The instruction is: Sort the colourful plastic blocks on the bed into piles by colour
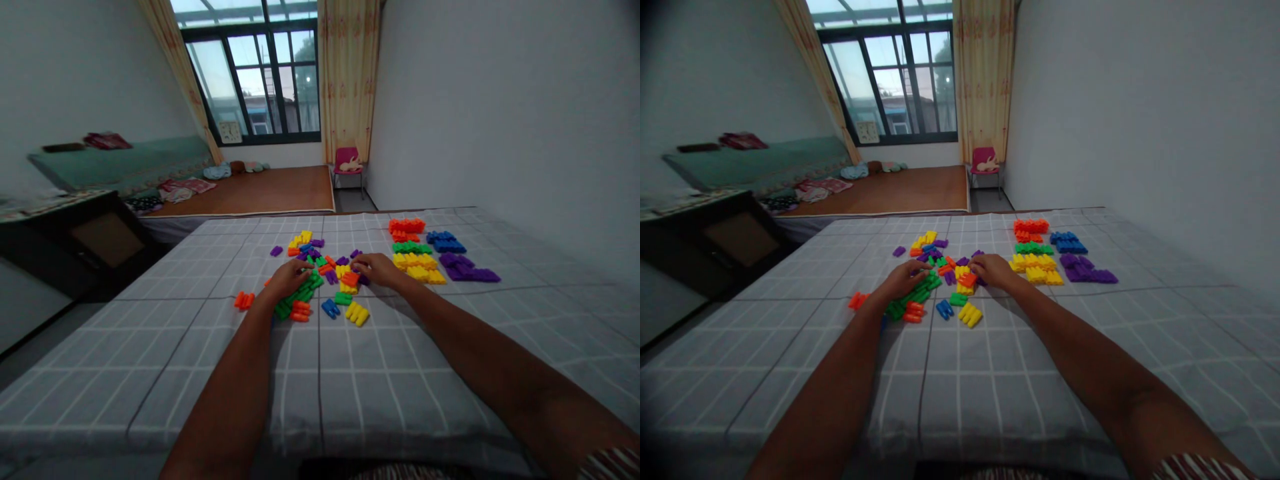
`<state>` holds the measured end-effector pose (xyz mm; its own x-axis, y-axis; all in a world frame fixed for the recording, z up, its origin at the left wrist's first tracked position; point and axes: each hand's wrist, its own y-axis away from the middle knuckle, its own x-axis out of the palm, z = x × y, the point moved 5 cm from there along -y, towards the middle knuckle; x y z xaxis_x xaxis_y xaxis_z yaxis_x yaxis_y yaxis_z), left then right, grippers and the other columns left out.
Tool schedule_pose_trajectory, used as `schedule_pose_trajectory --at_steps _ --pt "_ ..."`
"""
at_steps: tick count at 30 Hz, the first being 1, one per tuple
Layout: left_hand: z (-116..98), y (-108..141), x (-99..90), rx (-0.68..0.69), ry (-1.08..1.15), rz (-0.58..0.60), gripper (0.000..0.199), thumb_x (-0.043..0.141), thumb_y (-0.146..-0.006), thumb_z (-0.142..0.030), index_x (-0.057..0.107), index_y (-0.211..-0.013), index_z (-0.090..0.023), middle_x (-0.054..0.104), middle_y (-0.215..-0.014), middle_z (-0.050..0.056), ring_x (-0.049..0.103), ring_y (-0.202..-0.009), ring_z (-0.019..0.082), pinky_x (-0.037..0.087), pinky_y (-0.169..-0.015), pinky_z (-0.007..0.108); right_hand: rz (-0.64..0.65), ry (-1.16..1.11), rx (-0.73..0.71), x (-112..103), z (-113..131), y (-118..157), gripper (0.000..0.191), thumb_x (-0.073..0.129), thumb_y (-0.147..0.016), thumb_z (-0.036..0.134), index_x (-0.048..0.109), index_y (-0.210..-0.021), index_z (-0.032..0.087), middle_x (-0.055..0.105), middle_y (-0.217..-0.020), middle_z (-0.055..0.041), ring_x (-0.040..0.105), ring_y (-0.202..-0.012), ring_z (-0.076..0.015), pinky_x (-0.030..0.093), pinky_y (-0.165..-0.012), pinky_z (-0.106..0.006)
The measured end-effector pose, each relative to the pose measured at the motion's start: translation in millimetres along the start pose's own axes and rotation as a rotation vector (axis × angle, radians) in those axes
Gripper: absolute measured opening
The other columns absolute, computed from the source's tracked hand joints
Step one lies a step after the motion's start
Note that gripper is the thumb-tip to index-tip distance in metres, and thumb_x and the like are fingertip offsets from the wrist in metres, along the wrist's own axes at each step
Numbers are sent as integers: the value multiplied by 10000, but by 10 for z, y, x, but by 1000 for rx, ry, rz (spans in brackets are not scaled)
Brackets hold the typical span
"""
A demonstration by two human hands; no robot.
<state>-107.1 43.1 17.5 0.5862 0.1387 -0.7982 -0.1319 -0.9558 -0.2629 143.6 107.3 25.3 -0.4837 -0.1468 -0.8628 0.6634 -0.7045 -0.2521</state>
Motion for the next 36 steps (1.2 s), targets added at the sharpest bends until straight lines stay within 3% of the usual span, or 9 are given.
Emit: schedule_pose_trajectory --at_steps 6,9,12,15,18,22,26,31,36 --pt "13 9 -23 -28 -93 -26 340 522 -847 -328 711 -1085 -173 721 -987 80 654 -865 212 507 -795 318 141 -79 -294 -21 89 58 477 572 -782 122 617 -1253 188 640 -1268 -92 582 -1129 -226 427 -960 -358" --pt "28 7 -18 -23 -96 -22 331 522 -842 -330 718 -1060 -177 722 -982 77 657 -849 211 507 -787 319 228 -38 -392 62 193 101 490 577 -783 119 602 -1270 167 630 -1276 -111 569 -1147 -242 397 -997 -398" --pt "55 2 -5 -18 -113 -9 337 515 -843 -351 721 -1053 -187 727 -996 75 666 -859 215 508 -782 315 252 -4 -363 98 252 102 379 605 -823 198 642 -1198 163 665 -1203 -108 594 -1091 -245 420 -956 -385" --pt "105 -4 10 -14 -128 15 341 509 -845 -370 719 -1058 -206 731 -1025 68 671 -891 221 505 -792 311 188 10 -276 -9 189 48 380 677 -801 290 661 -1162 173 682 -1148 -106 612 -1030 -242 454 -885 -349" --pt "143 -7 10 -28 -134 26 352 490 -850 -388 719 -1050 -211 733 -1033 67 673 -895 220 502 -782 305 87 9 -148 -310 -97 -33 373 684 -805 355 662 -1149 212 700 -1085 -72 640 -902 -193 472 -805 -300" --pt "110 2 -6 -49 -147 50 370 462 -852 -383 714 -1059 -209 731 -1050 69 673 -912 221 498 -787 303 -69 224 235 -933 -860 -47 347 651 -817 451 684 -1092 243 723 -958 -42 634 -800 -170 467 -713 -262" --pt "63 12 -19 -72 -152 70 376 450 -851 -380 710 -1062 -209 728 -1069 70 672 -929 226 499 -805 310 -121 327 375 -1322 -1501 22 312 612 -827 427 699 -1040 217 725 -897 -66 627 -799 -195 456 -676 -271" --pt "41 25 -29 -99 -153 73 385 438 -861 -400 707 -1065 -217 730 -1072 66 671 -947 226 501 -822 306 -12 457 488 -1180 -2034 -40 294 672 -767 318 713 -1035 206 730 -1000 -84 650 -882 -214 460 -731 -274" --pt "68 33 -17 -90 -127 59 370 455 -857 -411 716 -1045 -229 733 -1065 63 675 -951 234 513 -814 311 -30 451 423 -980 -2178 -117 352 679 -770 244 703 -1112 163 713 -1113 -114 649 -997 -235 459 -841 -301"
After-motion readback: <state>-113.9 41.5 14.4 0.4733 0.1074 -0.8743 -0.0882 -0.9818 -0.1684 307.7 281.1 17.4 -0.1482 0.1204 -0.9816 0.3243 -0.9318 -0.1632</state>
